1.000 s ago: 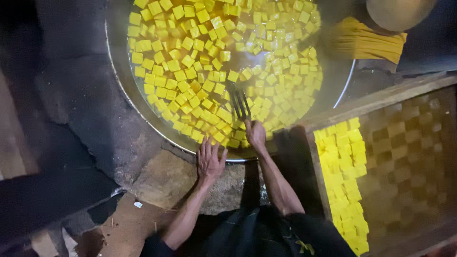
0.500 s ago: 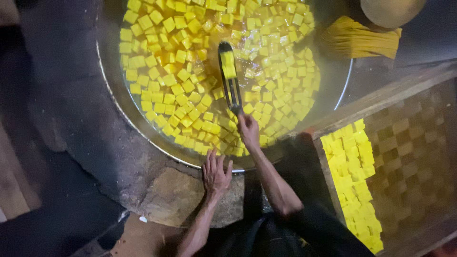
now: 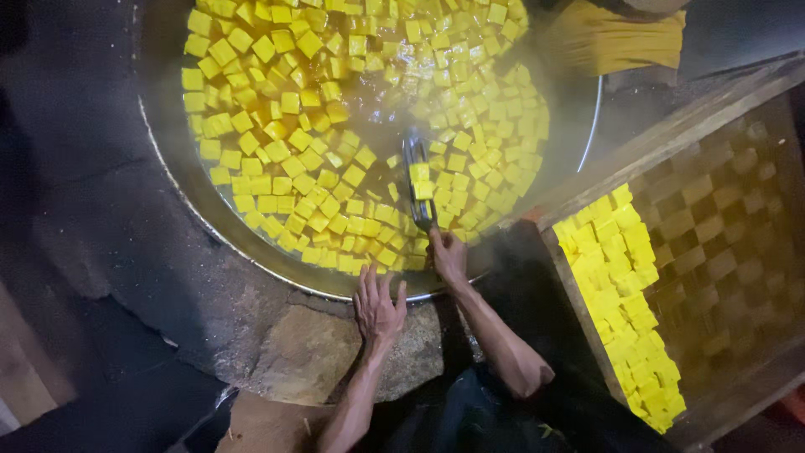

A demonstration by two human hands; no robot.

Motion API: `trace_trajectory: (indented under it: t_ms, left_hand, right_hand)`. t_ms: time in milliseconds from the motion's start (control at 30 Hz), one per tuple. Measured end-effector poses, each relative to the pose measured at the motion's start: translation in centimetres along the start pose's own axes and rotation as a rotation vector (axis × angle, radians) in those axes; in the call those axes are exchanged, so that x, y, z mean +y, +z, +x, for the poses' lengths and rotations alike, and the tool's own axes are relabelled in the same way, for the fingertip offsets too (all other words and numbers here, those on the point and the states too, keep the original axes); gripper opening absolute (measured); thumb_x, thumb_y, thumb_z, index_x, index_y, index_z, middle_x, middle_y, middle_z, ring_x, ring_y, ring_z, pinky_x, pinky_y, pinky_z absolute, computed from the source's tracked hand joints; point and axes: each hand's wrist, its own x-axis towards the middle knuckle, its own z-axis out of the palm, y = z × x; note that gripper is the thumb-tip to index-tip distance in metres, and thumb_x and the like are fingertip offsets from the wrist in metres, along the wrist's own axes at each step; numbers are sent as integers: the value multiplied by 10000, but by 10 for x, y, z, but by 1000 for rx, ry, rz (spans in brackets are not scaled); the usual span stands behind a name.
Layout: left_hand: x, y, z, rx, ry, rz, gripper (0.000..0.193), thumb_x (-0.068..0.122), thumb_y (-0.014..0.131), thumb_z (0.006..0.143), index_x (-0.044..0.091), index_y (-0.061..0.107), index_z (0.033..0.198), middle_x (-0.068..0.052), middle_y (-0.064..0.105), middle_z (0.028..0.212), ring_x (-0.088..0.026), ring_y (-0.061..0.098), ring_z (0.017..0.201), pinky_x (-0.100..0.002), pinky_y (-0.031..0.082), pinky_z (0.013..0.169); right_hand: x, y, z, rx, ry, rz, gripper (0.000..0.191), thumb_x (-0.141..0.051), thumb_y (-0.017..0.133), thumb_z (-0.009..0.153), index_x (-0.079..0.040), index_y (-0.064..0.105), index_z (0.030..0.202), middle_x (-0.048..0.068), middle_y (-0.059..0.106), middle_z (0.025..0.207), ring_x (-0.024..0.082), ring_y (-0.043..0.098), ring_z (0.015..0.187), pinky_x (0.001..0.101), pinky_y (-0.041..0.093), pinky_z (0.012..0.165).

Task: The person stands over a large round vat of hot yellow liquid filled with cubed tofu and uses a slotted skimmer to scoop cubes from the vat. They transfer the scooped cubes into a square bamboo tray beside the vat and arrange them in rows, repeating the scooping and tray-filling cycle.

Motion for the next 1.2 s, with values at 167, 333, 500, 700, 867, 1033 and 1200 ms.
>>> trace_trajectory:
  t_ms: [167,333,500,700,867,1033,1200]
  left_hand:
    - [-2,4,-1,-12,3,-10,361,377,658,944,109,686,1184,-137,474,1498,-369,357,1448,-584,345,1094]
    - [-5,9,3,-14,-5,4,393,387,648,934,99,672,1201,-126,479,1496,-366,364,1446,-558,366,1082]
    - [-2,9,5,7,-7,5,375,379,655,937,106,672,1193,-115,488,1503,-363,381,1437,-565,363,1096]
    - [14,0,-2,29,-19,16,385,400,641,950,94,668,1181,-141,507,1466,-375,394,1431,-577,361,1099]
    - [26,2,-19,102,48,51,406,408,631,963,62,668,1173,-219,515,1437,-411,413,1393,-579,369,1092]
    - [35,18,-40,311,121,141,423,383,678,960,-11,690,1115,-230,615,1297,-429,505,1288,-542,395,1096]
    - [45,17,-70,371,219,-43,222,180,711,974,5,682,1107,-229,627,1303,-409,536,1259,-520,429,1084]
  right_hand:
    - [-2,12,29,41,24,-404,614,-512,600,1014,79,742,921,208,744,780,240,709,652,388,548,618]
    - [-40,30,86,219,-342,-506,546,-478,625,952,45,715,1080,260,741,981,402,724,940,487,543,836]
    - [-75,47,122,170,-387,-436,506,-464,645,959,31,739,1005,223,727,882,355,695,842,463,538,758]
    - [-100,47,87,44,-431,6,437,-422,666,965,7,664,1048,76,700,749,142,667,640,332,543,587]
    - [-111,-19,5,-80,-467,254,313,-292,685,986,10,681,1068,48,687,732,114,617,605,284,498,540]
    - [-75,-181,-70,-188,-487,330,259,-250,672,1006,-22,675,1130,0,684,799,78,610,645,251,499,567]
    - [6,-387,-140,108,-562,-121,233,-239,713,999,-28,719,1098,12,704,786,69,639,663,242,517,577]
